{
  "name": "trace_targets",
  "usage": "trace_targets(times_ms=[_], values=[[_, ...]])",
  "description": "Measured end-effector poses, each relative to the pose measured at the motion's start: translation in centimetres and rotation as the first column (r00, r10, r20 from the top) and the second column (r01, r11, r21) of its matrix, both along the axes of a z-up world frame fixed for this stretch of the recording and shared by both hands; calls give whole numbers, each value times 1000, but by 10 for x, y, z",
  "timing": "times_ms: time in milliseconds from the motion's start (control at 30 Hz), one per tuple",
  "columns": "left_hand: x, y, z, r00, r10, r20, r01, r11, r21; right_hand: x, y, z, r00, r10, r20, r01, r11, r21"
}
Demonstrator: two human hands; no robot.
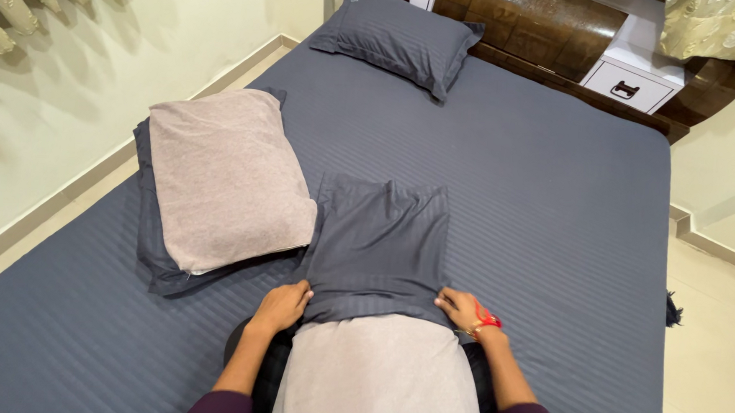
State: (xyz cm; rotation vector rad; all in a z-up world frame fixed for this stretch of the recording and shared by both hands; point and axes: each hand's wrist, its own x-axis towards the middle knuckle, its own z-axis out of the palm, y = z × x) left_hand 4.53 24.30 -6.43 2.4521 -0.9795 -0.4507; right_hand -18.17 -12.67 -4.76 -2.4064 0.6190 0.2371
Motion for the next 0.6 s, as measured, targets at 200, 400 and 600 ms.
trace_targets(times_ms=[200,400,600], values=[[-3,3,12,996,52,-73,-53,999,-14,-27,-28,-36,997,-22,77,12,992,123],[-17,-17,11,995,84,50,-81,995,-65,-6,-41,-71,986,-136,-97,157,953,258],[-52,-58,70,954,42,297,34,968,-248,1,-36,-60,951,-238,-196,300,864,405]])
